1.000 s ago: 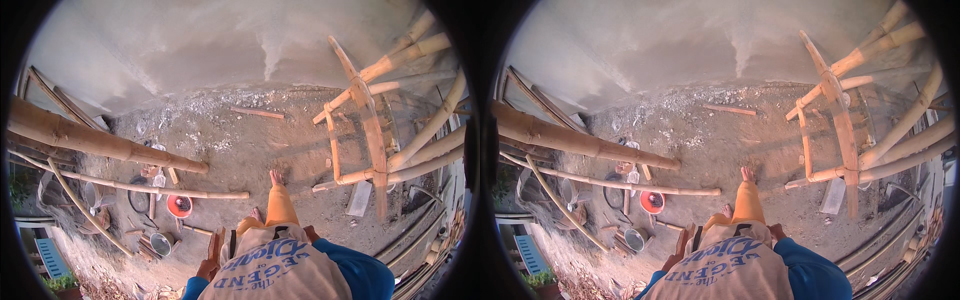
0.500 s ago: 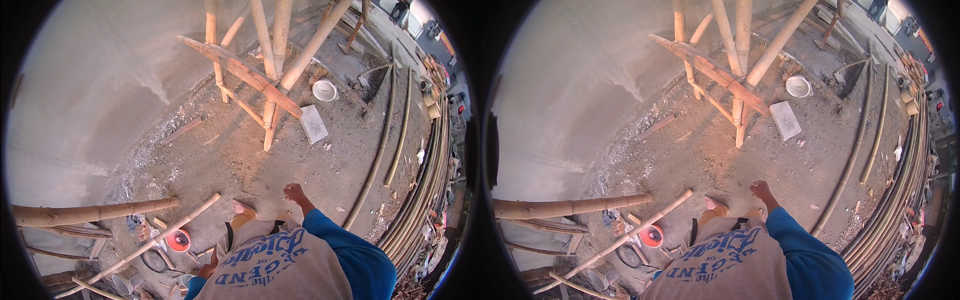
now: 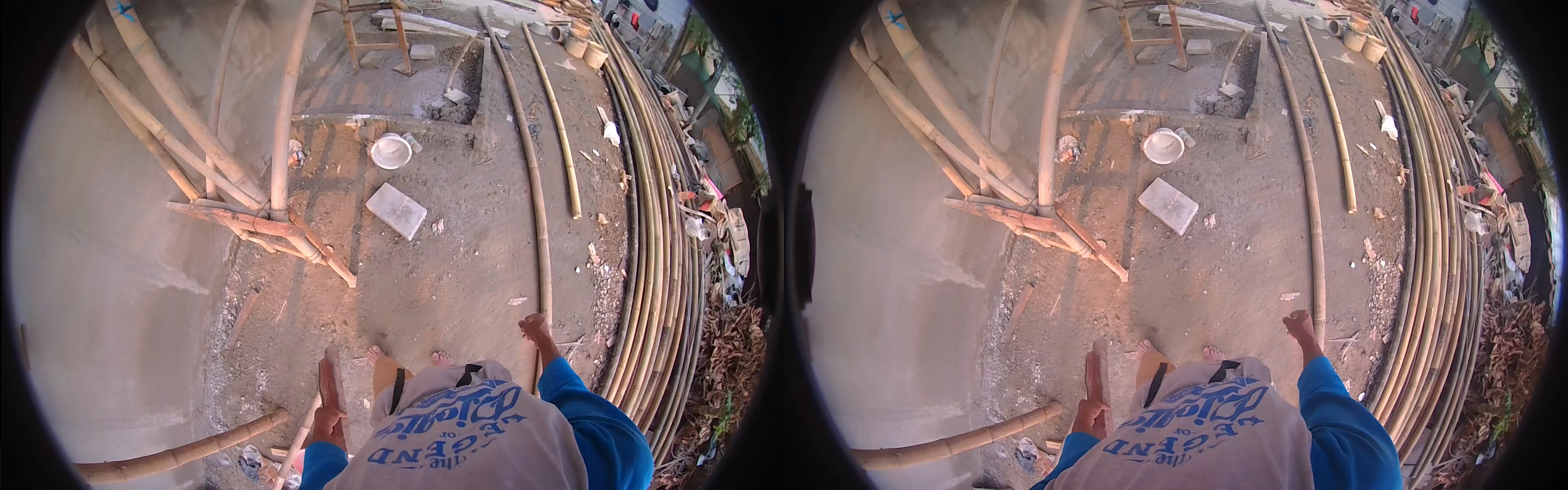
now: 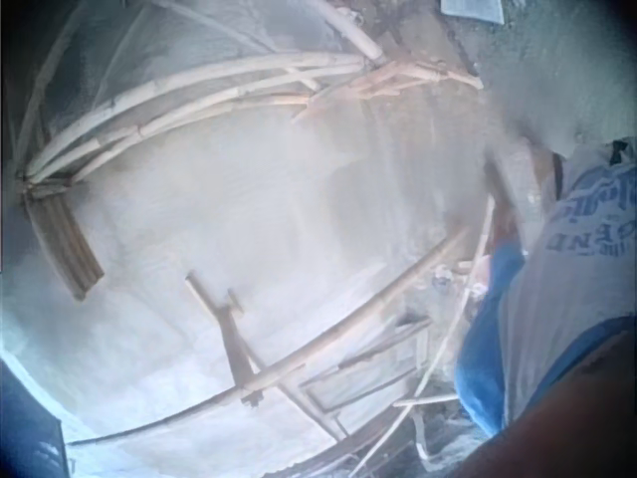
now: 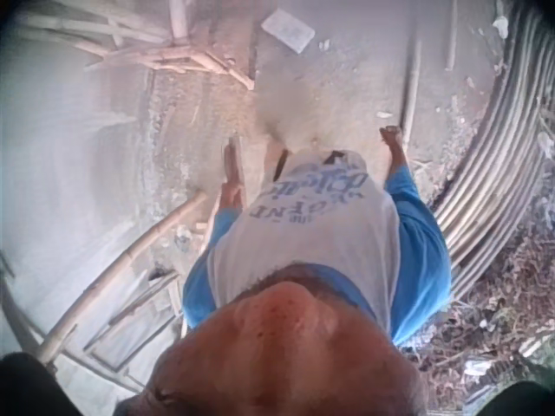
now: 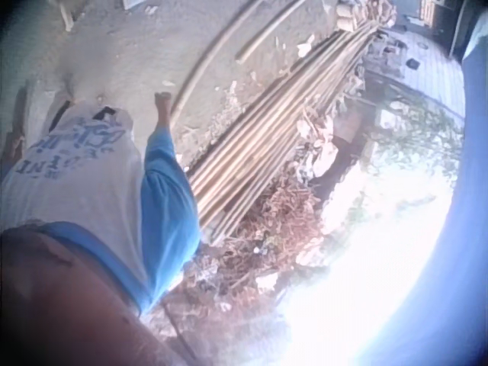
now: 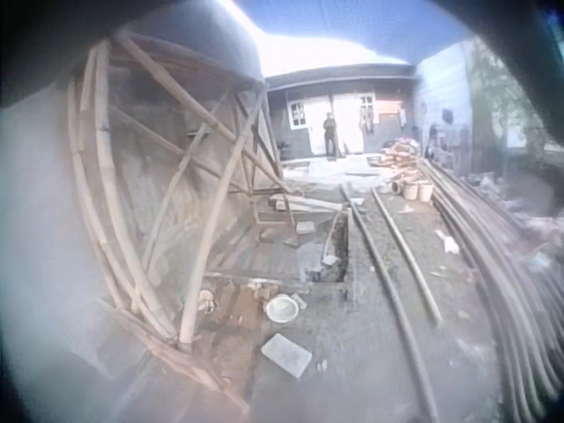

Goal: The person sits on the ground and uses a hand saw to cut a piece of wood into smaller sections. After cutting, the person gathers the pieces and walks to a nearby area to place them with other cut pieces.

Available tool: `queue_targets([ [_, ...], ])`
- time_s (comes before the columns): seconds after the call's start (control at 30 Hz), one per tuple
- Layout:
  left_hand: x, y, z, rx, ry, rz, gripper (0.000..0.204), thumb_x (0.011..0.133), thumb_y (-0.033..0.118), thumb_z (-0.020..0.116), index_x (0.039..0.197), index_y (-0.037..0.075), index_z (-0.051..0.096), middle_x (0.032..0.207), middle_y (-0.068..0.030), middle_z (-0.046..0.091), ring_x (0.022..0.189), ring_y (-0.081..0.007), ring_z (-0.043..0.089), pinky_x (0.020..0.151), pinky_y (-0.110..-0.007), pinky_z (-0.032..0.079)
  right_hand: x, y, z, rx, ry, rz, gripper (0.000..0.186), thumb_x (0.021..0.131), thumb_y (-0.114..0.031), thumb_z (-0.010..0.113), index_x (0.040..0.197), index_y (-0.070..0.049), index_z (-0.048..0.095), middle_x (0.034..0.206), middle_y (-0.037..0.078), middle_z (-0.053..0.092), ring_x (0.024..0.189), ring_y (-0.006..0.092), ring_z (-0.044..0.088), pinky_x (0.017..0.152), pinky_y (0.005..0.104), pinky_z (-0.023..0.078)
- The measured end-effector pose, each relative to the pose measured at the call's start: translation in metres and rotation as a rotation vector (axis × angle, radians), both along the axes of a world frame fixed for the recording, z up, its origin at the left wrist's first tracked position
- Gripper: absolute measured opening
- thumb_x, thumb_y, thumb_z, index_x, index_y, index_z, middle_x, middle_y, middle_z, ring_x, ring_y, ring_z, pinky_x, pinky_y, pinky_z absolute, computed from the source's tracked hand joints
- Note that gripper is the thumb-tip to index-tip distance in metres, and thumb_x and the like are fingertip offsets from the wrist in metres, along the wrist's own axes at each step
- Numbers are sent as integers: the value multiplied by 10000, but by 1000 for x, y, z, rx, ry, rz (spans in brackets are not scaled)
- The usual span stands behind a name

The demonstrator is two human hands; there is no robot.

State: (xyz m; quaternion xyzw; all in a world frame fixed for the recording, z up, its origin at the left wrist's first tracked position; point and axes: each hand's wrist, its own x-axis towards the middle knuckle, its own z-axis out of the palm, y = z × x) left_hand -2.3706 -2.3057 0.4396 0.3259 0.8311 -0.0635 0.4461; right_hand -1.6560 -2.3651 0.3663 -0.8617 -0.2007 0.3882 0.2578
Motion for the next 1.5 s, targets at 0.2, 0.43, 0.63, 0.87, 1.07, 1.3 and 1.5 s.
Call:
queue_targets([
  [0.2, 152, 51, 22, -149, -163, -291, 603, 668, 184, 943, 1101, -165, 708, 1042, -189, 768, 915, -284, 744, 761, -404, 569, 73, -131, -67, 131, 218, -601, 296, 926, -327, 646, 913, -36, 701, 671, 115, 661, 480, 275, 655, 390, 397, 514],
  [0.43, 239, 135, 34, -199, -289, -399, 560, 713, 220, 908, 1089, -151, 718, 1028, -170, 768, 913, -282, 734, 756, -425, 554, -33, -107, -61, -170, 503, -657, 96, 938, -152, 685, 917, -59, 697, 764, 105, 721, 594, 278, 715, 495, 405, 568],
  [0.63, 373, 264, 19, -212, -301, -547, 562, 718, 226, 902, 1092, -152, 717, 1036, -178, 766, 924, -288, 734, 763, -427, 554, -28, -25, -38, -357, 676, -505, 101, 934, -164, 709, 942, -66, 731, 779, 106, 728, 618, 276, 720, 509, 396, 569],
  [0.87, 535, 402, 53, -179, -326, -853, 565, 724, 233, 894, 1095, -153, 716, 1044, -188, 764, 935, -294, 734, 772, -429, 553, 143, 87, 26, 151, 214, -662, 286, 931, -238, 726, 986, 43, 741, 757, 116, 731, 604, 198, 720, 526, 346, 571],
  [1.07, 602, 511, 73, -139, -242, -973, 567, 728, 239, 888, 1098, -154, 715, 1052, -196, 762, 946, -299, 733, 780, -432, 552, 244, 184, 85, 514, 134, -736, 429, 914, -158, 746, 1234, 113, 651, 962, 158, 743, 732, 213, 728, 614, 319, 587],
  [1.3, 789, 576, 65, -133, -255, -1105, 570, 734, 247, 880, 1102, -155, 714, 1060, -206, 759, 958, -305, 733, 789, -434, 551, 232, 137, -28, -139, 419, -713, 436, 857, -236, 760, 1123, 103, 691, 866, 154, 750, 697, 215, 733, 613, 354, 591],
  [1.5, 961, 607, 88, -99, -215, -1178, 573, 739, 253, 874, 1105, -157, 713, 1068, -214, 757, 968, -311, 733, 796, -437, 550, 328, 202, 10, -175, 533, -851, 263, 856, -217, 724, 887, 44, 725, 790, 183, 744, 643, 242, 738, 582, 383, 601],
])
